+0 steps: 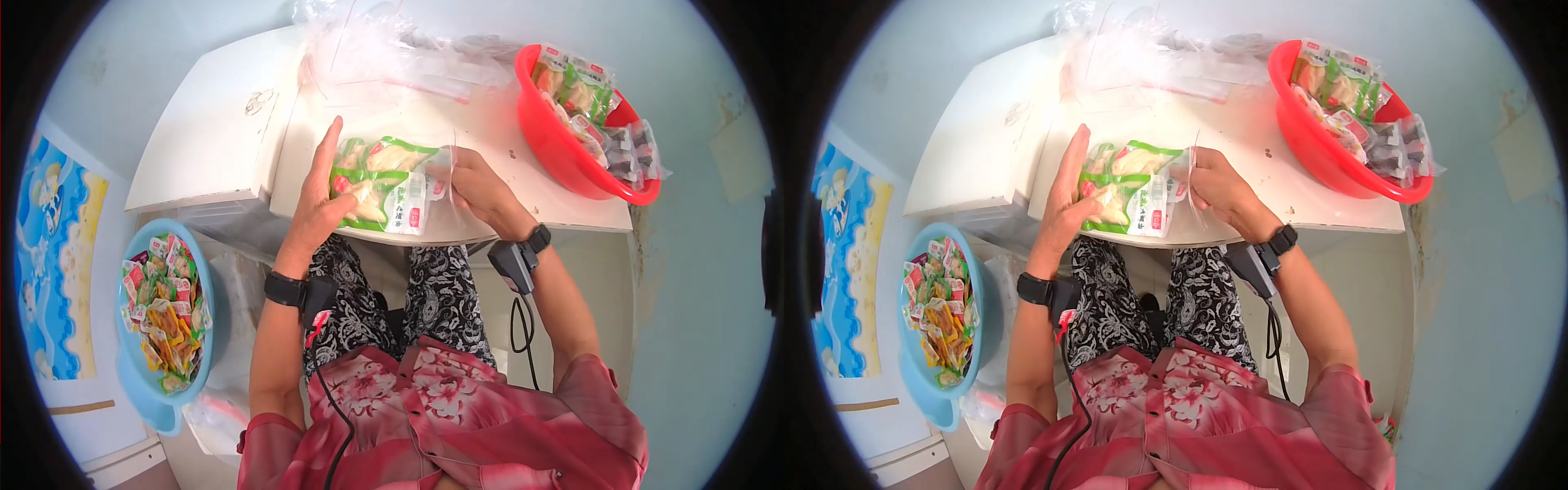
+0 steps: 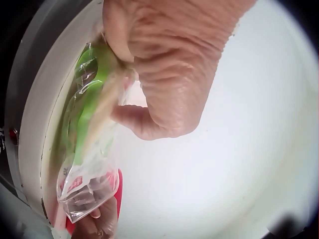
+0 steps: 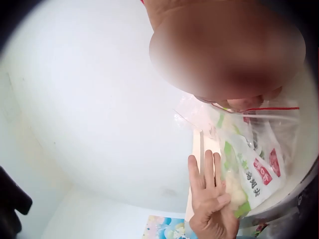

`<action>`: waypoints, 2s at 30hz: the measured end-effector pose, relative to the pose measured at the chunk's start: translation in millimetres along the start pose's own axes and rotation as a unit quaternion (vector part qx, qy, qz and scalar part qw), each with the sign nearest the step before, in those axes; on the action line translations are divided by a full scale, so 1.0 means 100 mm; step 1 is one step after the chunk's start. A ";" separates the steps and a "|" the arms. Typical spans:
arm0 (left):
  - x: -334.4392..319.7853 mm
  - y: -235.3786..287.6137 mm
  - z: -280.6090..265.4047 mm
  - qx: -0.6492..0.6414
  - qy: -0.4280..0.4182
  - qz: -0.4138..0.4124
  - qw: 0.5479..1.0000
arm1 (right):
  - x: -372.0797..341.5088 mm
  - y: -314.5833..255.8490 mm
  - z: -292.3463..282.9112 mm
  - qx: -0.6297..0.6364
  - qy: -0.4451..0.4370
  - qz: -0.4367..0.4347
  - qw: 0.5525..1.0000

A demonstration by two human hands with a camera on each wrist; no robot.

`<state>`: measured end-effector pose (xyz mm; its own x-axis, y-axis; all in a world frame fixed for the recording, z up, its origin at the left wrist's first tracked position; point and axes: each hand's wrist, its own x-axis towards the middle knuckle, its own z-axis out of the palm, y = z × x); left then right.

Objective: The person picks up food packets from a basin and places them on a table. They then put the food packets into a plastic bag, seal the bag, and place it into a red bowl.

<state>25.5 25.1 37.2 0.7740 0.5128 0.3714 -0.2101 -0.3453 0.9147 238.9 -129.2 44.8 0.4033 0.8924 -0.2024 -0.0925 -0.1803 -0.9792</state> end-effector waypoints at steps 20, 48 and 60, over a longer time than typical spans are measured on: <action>-0.12 -0.12 -0.15 0.063 -0.023 -0.020 0.998 | -0.02 -0.17 -0.06 -0.090 0.030 -0.015 0.995; -0.11 -0.12 -0.19 0.064 -0.049 -0.045 0.996 | 0.20 0.02 0.25 -0.119 0.124 -0.186 0.967; -0.12 -0.16 -0.18 0.050 -0.042 -0.039 0.997 | 0.20 -0.33 0.24 -0.190 0.006 -0.053 0.980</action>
<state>8.4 38.8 21.3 0.8344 0.4742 0.2810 -0.0897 -0.3863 0.9180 228.0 -95.5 72.9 0.4034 0.9098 -0.0980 0.2959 -0.2311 -0.9268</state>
